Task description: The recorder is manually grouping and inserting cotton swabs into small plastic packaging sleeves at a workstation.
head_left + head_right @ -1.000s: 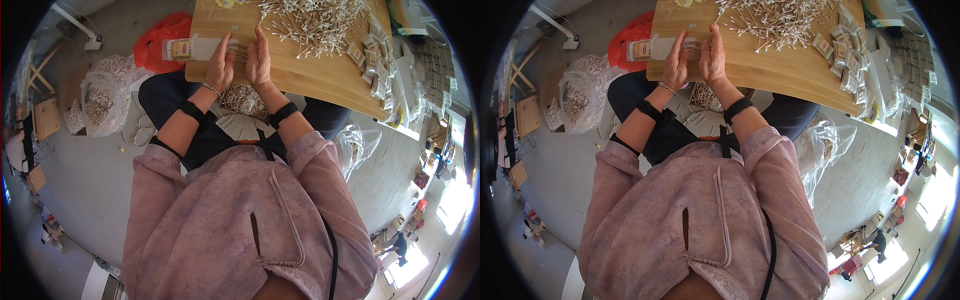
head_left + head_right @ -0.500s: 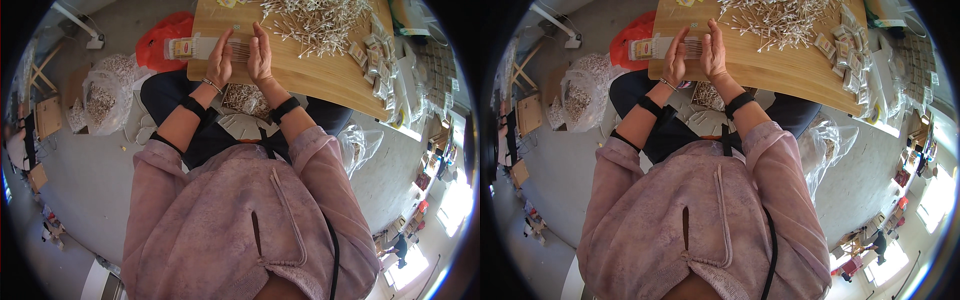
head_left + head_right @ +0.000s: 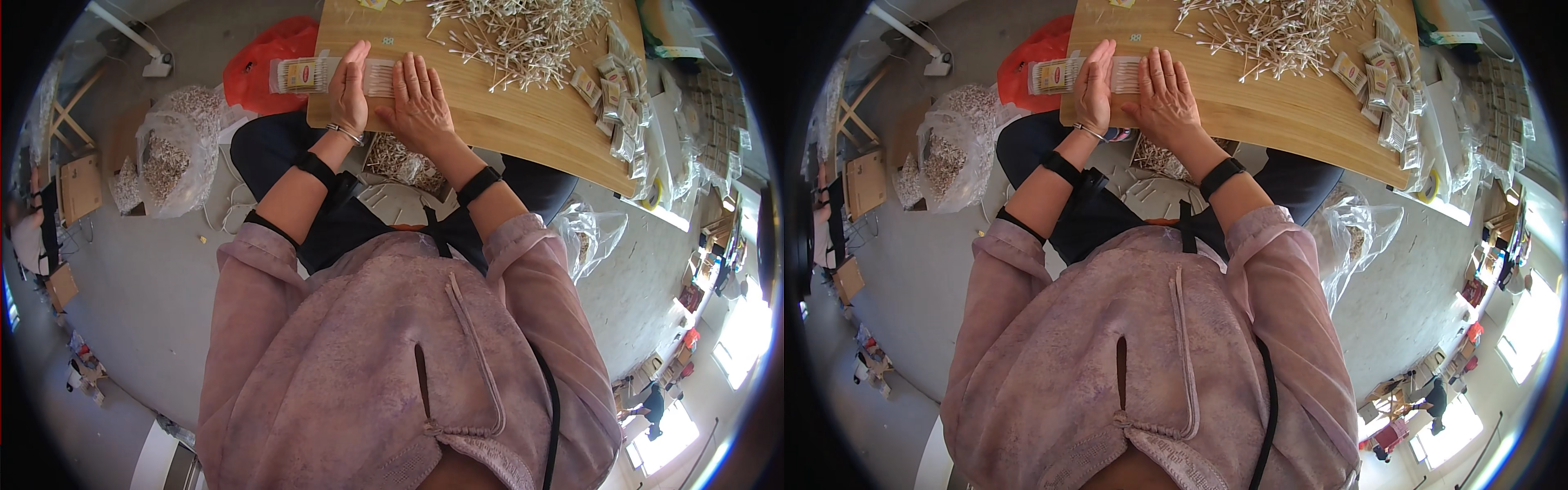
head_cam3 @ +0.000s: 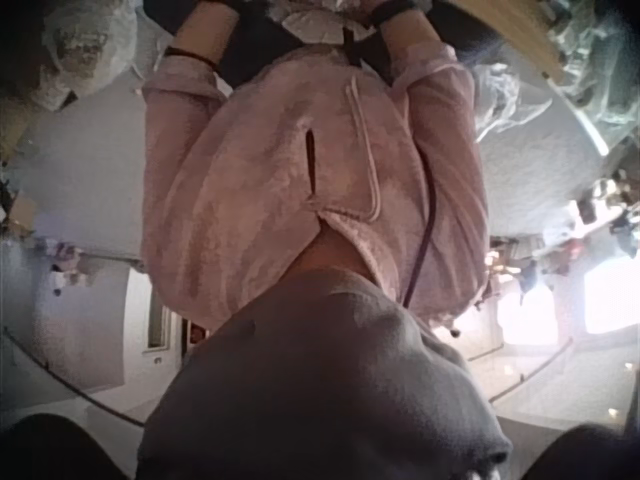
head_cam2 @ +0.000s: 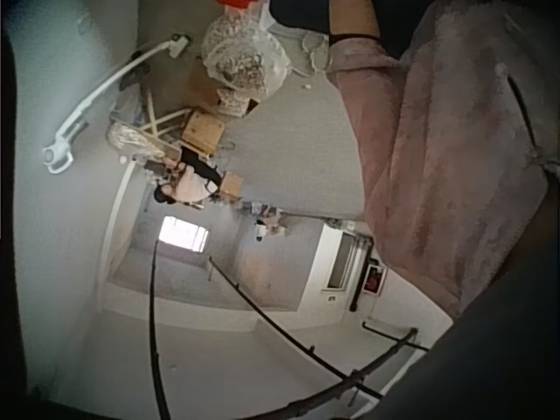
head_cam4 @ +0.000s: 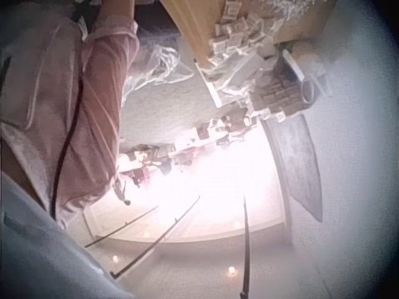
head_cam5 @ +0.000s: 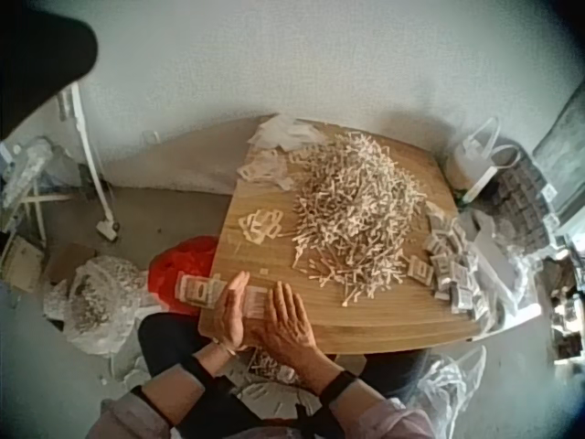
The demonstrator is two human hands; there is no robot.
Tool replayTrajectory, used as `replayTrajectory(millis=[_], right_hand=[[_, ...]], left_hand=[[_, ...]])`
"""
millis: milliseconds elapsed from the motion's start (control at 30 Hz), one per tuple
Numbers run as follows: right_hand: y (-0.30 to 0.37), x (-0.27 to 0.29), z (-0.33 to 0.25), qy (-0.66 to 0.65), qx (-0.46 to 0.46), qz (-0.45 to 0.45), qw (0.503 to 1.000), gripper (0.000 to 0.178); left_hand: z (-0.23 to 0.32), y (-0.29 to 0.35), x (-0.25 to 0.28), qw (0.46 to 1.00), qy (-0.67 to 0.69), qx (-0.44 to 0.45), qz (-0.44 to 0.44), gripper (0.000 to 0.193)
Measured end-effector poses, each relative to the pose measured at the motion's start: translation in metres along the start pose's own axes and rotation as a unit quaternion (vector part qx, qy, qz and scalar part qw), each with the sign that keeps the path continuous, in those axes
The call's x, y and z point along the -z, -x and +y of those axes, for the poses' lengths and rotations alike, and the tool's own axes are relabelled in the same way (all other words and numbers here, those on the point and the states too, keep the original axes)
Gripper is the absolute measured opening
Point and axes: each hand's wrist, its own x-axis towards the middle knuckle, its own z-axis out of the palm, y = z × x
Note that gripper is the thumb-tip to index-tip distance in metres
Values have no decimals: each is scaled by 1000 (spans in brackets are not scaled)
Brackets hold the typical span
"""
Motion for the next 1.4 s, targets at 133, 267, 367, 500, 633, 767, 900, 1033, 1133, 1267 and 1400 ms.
replayTrajectory(millis=[133, 267, 367, 500, 633, 767, 900, 1033, 1133, 1267, 1400], right_hand=[[4, -1, -5, 24, 2, -22, 999, 79], [1, 3, -6, 38, -5, -37, 999, 78], [0, 3, -6, 23, -7, -27, 999, 78], [5, 3, -10, 18, -7, -27, 999, 76], [5, 8, -10, 24, -11, -38, 999, 74], [6, 6, -7, 32, 30, -44, 998, 72], [4, 5, -8, 3, 30, -46, 998, 72], [0, 1, -7, 4, 3, -26, 1000, 70], [-6, -1, -6, -21, -3, 9, 1000, 68], [-14, -1, -4, -68, -4, 65, 996, 66], [-16, -1, -6, -99, 9, 71, 992, 63]], left_hand=[[0, 1, 3, 1000, -17, -4, -6, 56], [0, 2, 1, 999, -35, -12, 0, 55], [-2, -1, -1, 997, -65, -25, 13, 54], [-8, -3, 2, 994, -88, -49, 29, 54], [-3, -2, -2, 997, -57, -19, 40, 54], [-1, -3, 3, 999, -37, -4, 10, 59], [0, -2, 6, 999, -42, 0, -15, 64], [-1, -2, 0, 998, -55, 8, -2, 62], [-3, -5, -1, 995, -78, -30, 50, 52], [6, -8, 1, 988, -141, -52, 20, 55], [9, -4, 1, 982, -185, -41, 8, 59]])
